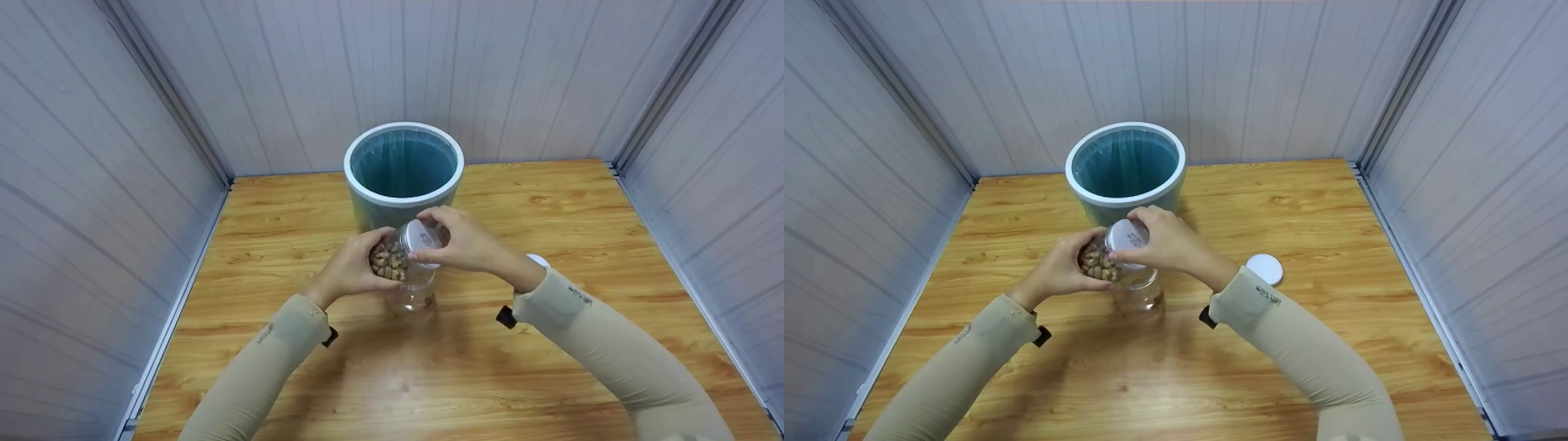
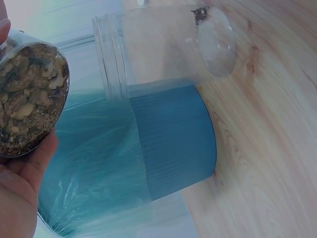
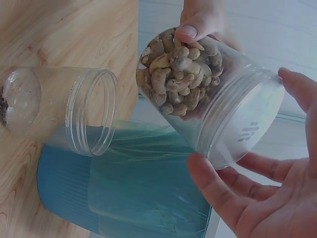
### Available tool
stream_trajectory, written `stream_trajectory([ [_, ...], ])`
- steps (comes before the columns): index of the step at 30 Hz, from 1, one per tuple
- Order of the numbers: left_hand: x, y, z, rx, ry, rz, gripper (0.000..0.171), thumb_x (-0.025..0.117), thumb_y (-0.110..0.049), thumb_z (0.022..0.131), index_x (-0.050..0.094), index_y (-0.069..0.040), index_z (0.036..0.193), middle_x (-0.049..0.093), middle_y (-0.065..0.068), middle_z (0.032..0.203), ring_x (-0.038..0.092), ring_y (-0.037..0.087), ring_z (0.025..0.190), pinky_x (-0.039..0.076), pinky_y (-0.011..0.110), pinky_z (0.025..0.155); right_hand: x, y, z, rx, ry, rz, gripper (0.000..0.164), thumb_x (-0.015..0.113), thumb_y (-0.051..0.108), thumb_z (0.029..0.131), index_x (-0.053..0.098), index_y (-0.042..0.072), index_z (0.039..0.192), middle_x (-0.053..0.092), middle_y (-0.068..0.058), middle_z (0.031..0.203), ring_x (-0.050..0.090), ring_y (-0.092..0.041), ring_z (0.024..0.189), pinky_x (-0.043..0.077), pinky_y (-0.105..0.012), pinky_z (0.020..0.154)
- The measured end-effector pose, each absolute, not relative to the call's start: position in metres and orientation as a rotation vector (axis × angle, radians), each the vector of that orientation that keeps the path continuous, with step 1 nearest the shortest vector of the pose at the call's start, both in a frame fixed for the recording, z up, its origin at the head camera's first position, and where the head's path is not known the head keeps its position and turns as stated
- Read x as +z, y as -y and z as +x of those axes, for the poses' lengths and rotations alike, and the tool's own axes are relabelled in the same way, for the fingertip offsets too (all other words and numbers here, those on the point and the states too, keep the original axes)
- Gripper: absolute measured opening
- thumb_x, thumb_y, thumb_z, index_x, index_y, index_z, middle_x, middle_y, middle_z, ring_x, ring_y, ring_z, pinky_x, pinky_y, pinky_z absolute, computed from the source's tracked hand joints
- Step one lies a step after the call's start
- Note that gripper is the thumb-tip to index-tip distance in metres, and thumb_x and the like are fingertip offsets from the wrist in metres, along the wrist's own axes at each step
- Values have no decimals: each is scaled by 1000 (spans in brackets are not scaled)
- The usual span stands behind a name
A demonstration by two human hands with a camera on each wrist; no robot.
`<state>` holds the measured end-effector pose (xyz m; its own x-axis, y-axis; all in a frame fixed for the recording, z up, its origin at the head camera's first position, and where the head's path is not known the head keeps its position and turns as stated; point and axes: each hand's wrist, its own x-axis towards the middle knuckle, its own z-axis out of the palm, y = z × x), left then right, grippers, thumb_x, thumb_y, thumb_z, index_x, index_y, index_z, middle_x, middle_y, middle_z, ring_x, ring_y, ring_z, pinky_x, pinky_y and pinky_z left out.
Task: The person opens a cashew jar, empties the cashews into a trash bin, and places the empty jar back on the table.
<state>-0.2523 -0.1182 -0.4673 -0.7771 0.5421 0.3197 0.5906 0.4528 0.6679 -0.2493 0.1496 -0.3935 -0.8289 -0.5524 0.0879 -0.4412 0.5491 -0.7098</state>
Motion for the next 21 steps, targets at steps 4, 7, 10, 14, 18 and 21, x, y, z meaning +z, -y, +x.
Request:
stream_trajectory([
  [4, -467, 119, -252, -1235, 2629, -1026, 92, 104, -25, 72, 58, 1, 147, 71, 17, 138, 71, 29, 121, 60, 48, 108, -393, -152, -251, -1171, -2577, -994, 77, 92, 27, 87, 57, 1, 150, 62, -18, 143, 58, -34, 125, 61, -55, 101],
  [7, -467, 119, -252, -1242, 2623, -1028, 92, 104, -23, 71, 58, 1, 147, 71, 17, 138, 71, 30, 121, 60, 48, 108, -393, -154, -251, -1196, -2525, -1081, 78, 94, 17, 84, 57, 3, 151, 58, -17, 149, 55, -34, 130, 59, -57, 102],
  [10, -468, 118, -252, -1250, 2620, -1028, 91, 104, -21, 71, 58, 2, 147, 71, 18, 138, 70, 30, 122, 59, 49, 109, -394, -155, -252, -1211, -2484, -1135, 79, 94, 8, 80, 58, 5, 151, 53, -17, 154, 52, -35, 136, 57, -58, 106],
  [14, -468, 118, -252, -1261, 2636, -1010, 92, 103, -23, 72, 58, 0, 148, 70, 17, 140, 70, 30, 123, 59, 49, 110, -394, -155, -252, -1210, -2457, -1179, 80, 92, -1, 78, 59, 7, 150, 50, -17, 157, 49, -37, 142, 53, -59, 114],
  [18, -468, 118, -252, -1264, 2639, -1007, 91, 103, -24, 73, 58, 0, 148, 70, 17, 139, 70, 29, 123, 59, 49, 109, -393, -156, -251, -1195, -2455, -1188, 84, 93, -1, 78, 57, 8, 153, 48, -18, 160, 47, -39, 145, 50, -61, 118],
  [21, -468, 118, -252, -1254, 2628, -1012, 89, 102, -25, 73, 59, 0, 147, 71, 16, 138, 71, 28, 121, 60, 48, 108, -394, -157, -251, -1198, -2462, -1159, 89, 94, 6, 81, 51, 8, 159, 44, -18, 163, 46, -39, 146, 51, -62, 116],
])
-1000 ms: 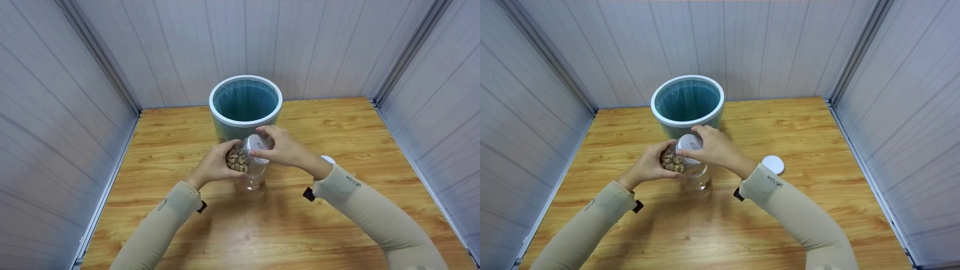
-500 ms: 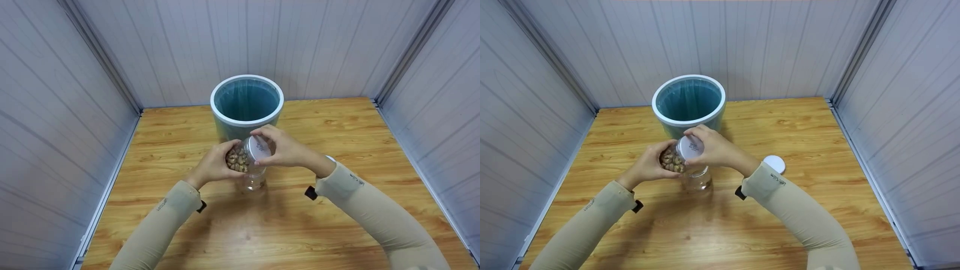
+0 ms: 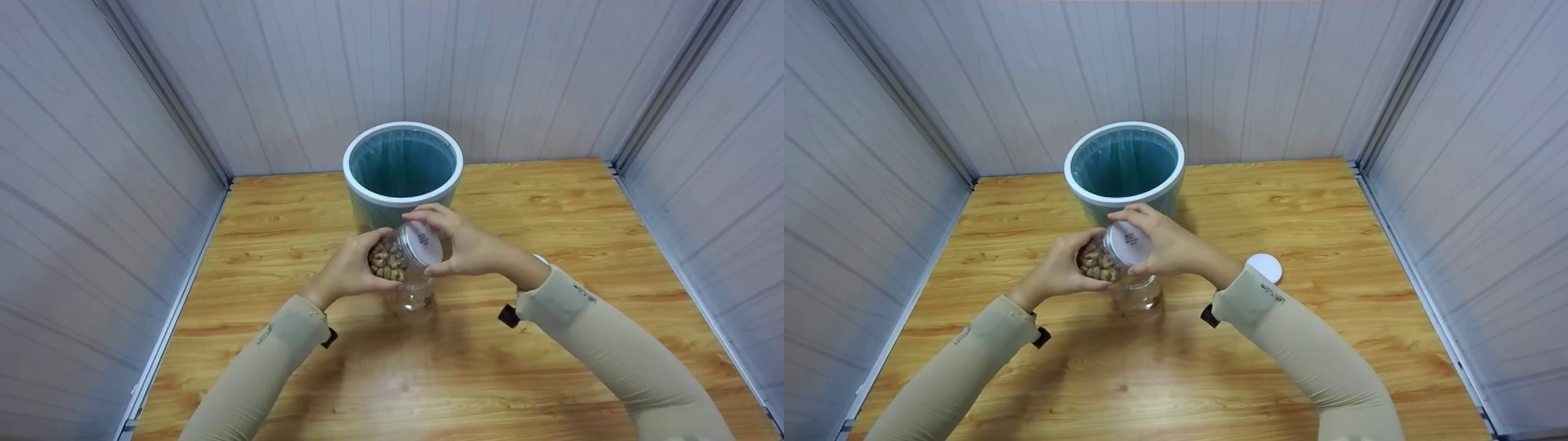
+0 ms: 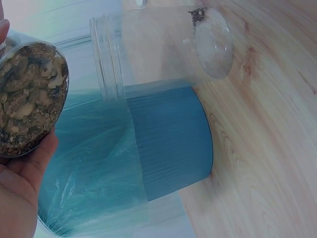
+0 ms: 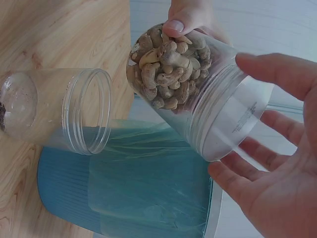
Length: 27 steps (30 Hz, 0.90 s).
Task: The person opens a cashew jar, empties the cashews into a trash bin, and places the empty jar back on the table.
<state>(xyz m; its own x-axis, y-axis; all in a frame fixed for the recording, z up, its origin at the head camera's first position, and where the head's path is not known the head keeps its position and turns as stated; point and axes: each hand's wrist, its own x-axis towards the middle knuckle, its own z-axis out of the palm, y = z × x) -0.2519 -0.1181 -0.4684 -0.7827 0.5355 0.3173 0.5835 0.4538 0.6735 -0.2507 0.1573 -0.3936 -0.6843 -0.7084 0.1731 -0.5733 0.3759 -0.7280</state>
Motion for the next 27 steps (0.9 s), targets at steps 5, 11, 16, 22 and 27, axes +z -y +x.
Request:
stream_trajectory([
  [5, -468, 118, -252, -1250, 2620, -1013, 90, 102, -26, 72, 59, 0, 146, 72, 16, 135, 72, 28, 118, 61, 46, 106, -396, -156, -251, -1244, -2525, -999, 89, 92, 23, 88, 46, 1, 161, 50, -22, 158, 55, -38, 137, 56, -60, 109],
  [11, -467, 118, -251, -1253, 2625, -1010, 91, 102, -28, 73, 59, 2, 147, 71, 18, 137, 71, 30, 121, 60, 49, 107, -394, -152, -249, -1216, -2593, -754, 80, 87, 35, 92, 53, -2, 154, 64, -21, 138, 64, -33, 114, 61, -49, 97],
  [16, -467, 119, -251, -1254, 2629, -1011, 91, 102, -28, 73, 59, 1, 147, 71, 18, 138, 71, 29, 122, 60, 48, 108, -392, -151, -249, -1168, -2598, -719, 75, 86, 39, 92, 59, 0, 148, 68, -19, 133, 65, -31, 109, 59, -44, 93],
  [22, -468, 120, -250, -1268, 2632, -1014, 90, 103, -24, 71, 59, 0, 146, 72, 16, 136, 71, 28, 119, 61, 48, 106, -393, -153, -249, -1185, -2543, -853, 79, 91, 27, 88, 55, -3, 151, 64, -21, 138, 63, -34, 119, 62, -52, 99],
  [27, -469, 120, -250, -1250, 2641, -1009, 91, 103, -26, 71, 60, 0, 146, 72, 15, 135, 71, 28, 119, 61, 46, 106, -393, -154, -249, -1185, -2512, -1021, 82, 93, 15, 83, 54, -4, 152, 61, -22, 142, 58, -37, 125, 59, -57, 102],
])
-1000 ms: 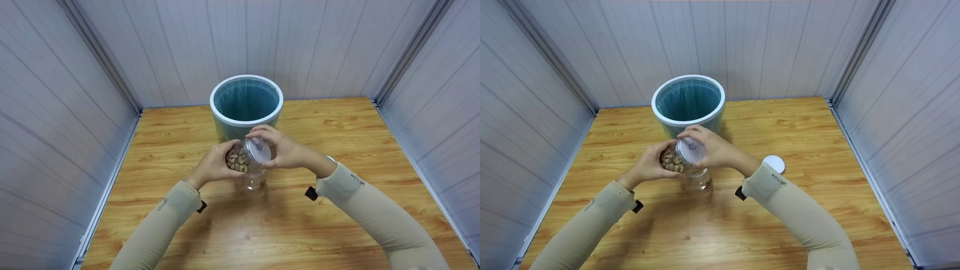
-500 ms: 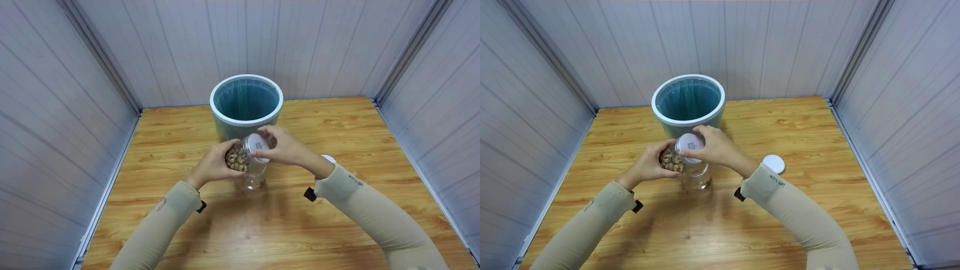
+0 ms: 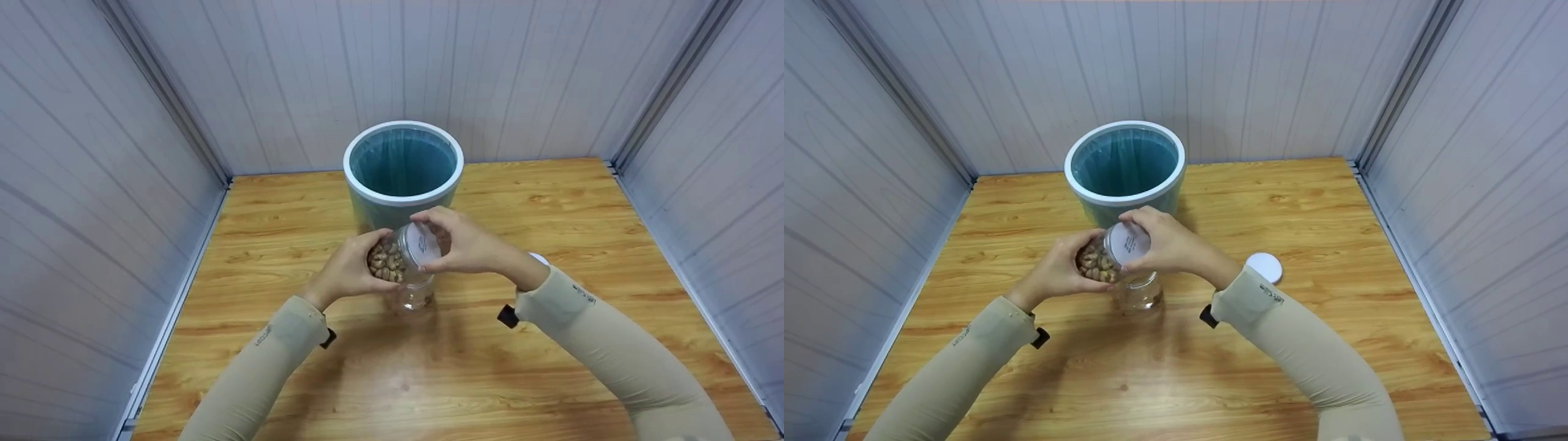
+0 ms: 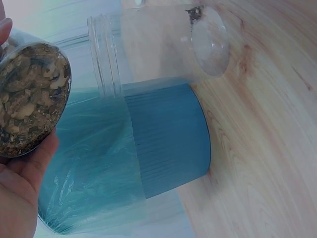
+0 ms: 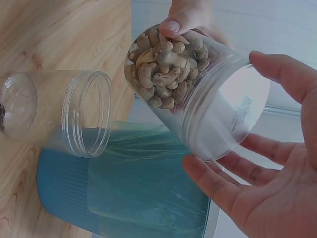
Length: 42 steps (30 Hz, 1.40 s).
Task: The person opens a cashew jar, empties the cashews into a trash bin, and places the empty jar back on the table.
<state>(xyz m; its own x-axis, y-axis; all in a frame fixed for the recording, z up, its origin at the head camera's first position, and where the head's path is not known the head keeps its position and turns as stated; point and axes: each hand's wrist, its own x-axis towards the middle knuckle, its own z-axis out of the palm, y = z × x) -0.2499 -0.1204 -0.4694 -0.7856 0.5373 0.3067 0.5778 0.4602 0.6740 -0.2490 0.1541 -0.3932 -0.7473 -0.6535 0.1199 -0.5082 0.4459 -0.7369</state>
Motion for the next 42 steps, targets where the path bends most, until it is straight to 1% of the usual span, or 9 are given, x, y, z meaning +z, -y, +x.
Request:
stream_trajectory([
  [5, -471, 121, -250, -1219, 2659, -1003, 92, 103, -31, 72, 60, 0, 147, 72, 15, 135, 71, 28, 119, 61, 45, 106, -394, -155, -250, -1199, -2485, -1062, 84, 94, 12, 81, 53, -4, 152, 59, -22, 143, 56, -38, 127, 58, -63, 104],
  [14, -473, 124, -250, -1266, 2671, -947, 90, 102, -28, 72, 60, -4, 148, 72, 12, 138, 70, 27, 121, 59, 47, 109, -391, -160, -251, -1208, -2513, -1053, 85, 94, 12, 79, 54, -2, 153, 61, -21, 142, 57, -37, 127, 57, -61, 106],
  [21, -472, 126, -250, -1284, 2658, -948, 90, 102, -27, 72, 60, -4, 148, 72, 13, 137, 70, 27, 120, 59, 47, 108, -392, -168, -253, -1219, -2526, -1010, 86, 95, 11, 78, 54, -3, 152, 62, -21, 142, 60, -38, 128, 57, -58, 107],
  [24, -472, 127, -249, -1283, 2655, -947, 91, 102, -27, 71, 60, -3, 148, 72, 13, 136, 70, 27, 120, 59, 47, 108, -394, -172, -256, -1228, -2527, -982, 86, 95, 10, 79, 54, -3, 153, 62, -20, 142, 61, -37, 127, 59, -56, 104],
  [28, -472, 127, -250, -1295, 2656, -943, 90, 102, -26, 71, 60, -4, 147, 72, 13, 136, 70, 27, 120, 59, 46, 108, -396, -175, -257, -1248, -2507, -944, 87, 95, 7, 79, 53, -4, 154, 61, -21, 144, 60, -38, 126, 62, -55, 102],
  [35, -472, 129, -250, -1303, 2659, -934, 89, 103, -27, 71, 61, -7, 147, 72, 11, 135, 70, 26, 120, 59, 46, 108, -398, -182, -259, -1227, -2528, -925, 85, 94, 7, 80, 52, -4, 153, 60, -21, 145, 60, -39, 126, 61, -56, 104],
  [42, -474, 129, -251, -1290, 2634, -948, 88, 104, -22, 70, 61, -4, 145, 73, 13, 133, 70, 27, 119, 59, 47, 108, -400, -188, -260, -1216, -2541, -906, 85, 94, 9, 80, 53, -3, 153, 60, -21, 145, 60, -39, 127, 61, -57, 103],
])
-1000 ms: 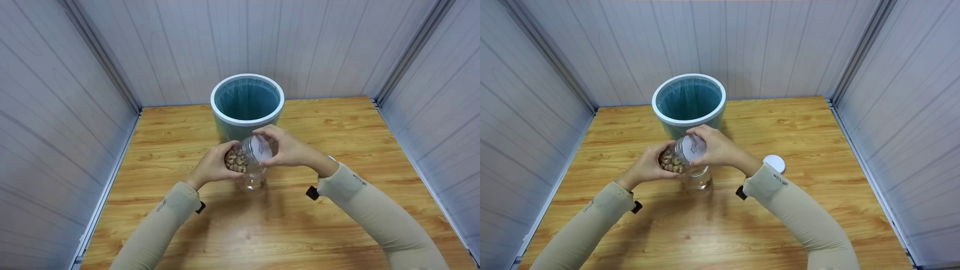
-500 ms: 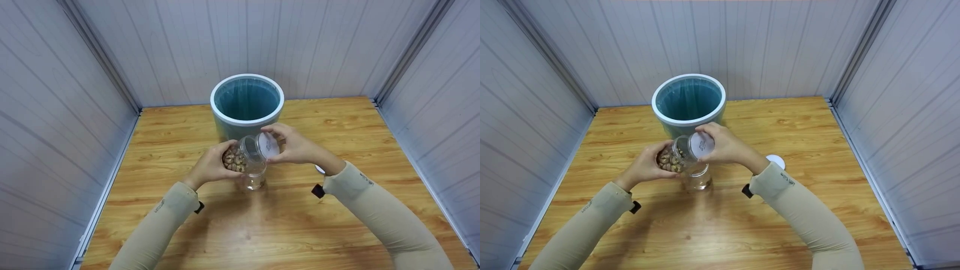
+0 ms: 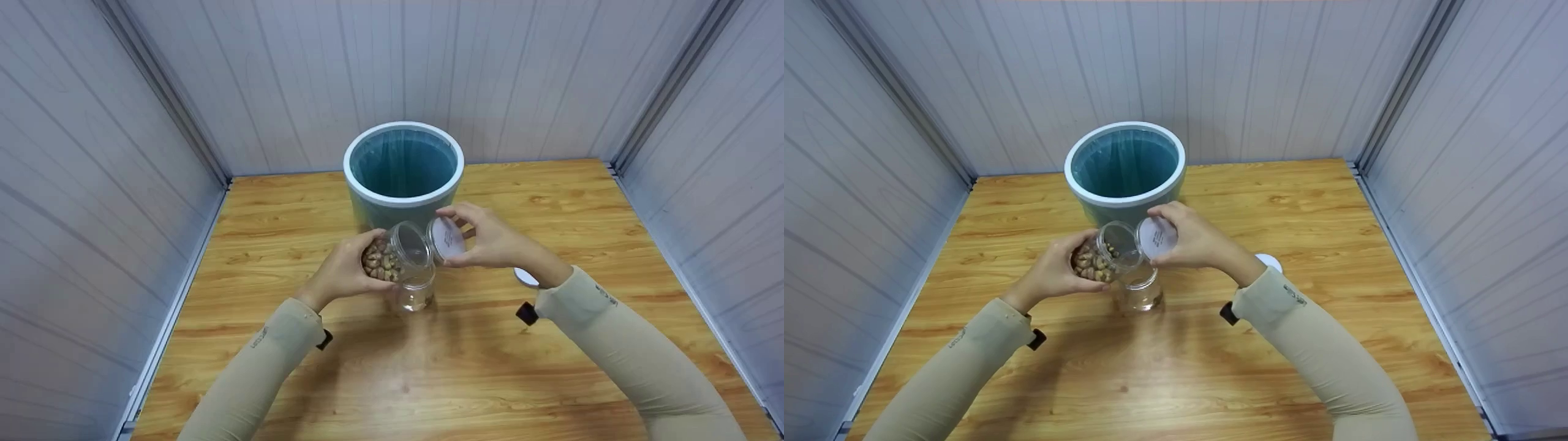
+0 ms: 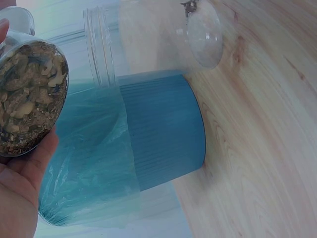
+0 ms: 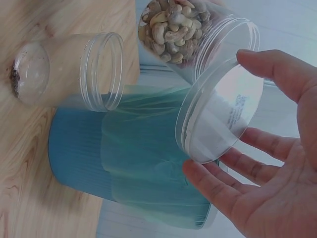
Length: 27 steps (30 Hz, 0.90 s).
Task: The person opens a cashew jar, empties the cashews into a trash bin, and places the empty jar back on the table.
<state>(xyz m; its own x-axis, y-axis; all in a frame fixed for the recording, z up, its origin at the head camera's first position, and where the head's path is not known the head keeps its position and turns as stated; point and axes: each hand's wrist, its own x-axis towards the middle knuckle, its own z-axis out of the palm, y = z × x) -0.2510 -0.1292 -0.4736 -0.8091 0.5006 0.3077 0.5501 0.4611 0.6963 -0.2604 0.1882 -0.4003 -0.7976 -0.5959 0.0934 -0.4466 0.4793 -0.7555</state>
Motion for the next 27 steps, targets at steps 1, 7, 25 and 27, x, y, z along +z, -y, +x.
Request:
stream_trajectory([
  [1, -474, 129, -251, -1290, 2630, -950, 88, 104, -22, 70, 61, -3, 145, 73, 13, 133, 70, 27, 119, 59, 47, 108, -401, -189, -261, -1214, -2542, -899, 85, 94, 9, 80, 53, -3, 154, 60, -21, 145, 60, -39, 127, 61, -57, 104],
  [7, -474, 131, -251, -1298, 2615, -948, 88, 104, -22, 70, 62, -3, 145, 73, 13, 133, 71, 27, 118, 59, 48, 107, -403, -193, -263, -1210, -2551, -882, 84, 94, 10, 81, 54, -2, 154, 60, -21, 146, 60, -39, 128, 61, -57, 104],
  [25, -477, 132, -252, -1291, 2614, -942, 87, 103, -26, 71, 62, -3, 145, 73, 13, 132, 71, 26, 118, 60, 46, 106, -418, -205, -268, -1183, -2597, -787, 85, 96, 11, 80, 54, -4, 153, 61, -22, 143, 61, -41, 125, 60, -59, 105],
  [27, -476, 133, -251, -1298, 2617, -934, 87, 102, -26, 71, 62, -4, 145, 73, 13, 132, 71, 26, 117, 60, 46, 106, -420, -207, -269, -1189, -2600, -789, 85, 96, 10, 80, 54, -6, 153, 61, -23, 143, 61, -42, 124, 60, -60, 105],
])
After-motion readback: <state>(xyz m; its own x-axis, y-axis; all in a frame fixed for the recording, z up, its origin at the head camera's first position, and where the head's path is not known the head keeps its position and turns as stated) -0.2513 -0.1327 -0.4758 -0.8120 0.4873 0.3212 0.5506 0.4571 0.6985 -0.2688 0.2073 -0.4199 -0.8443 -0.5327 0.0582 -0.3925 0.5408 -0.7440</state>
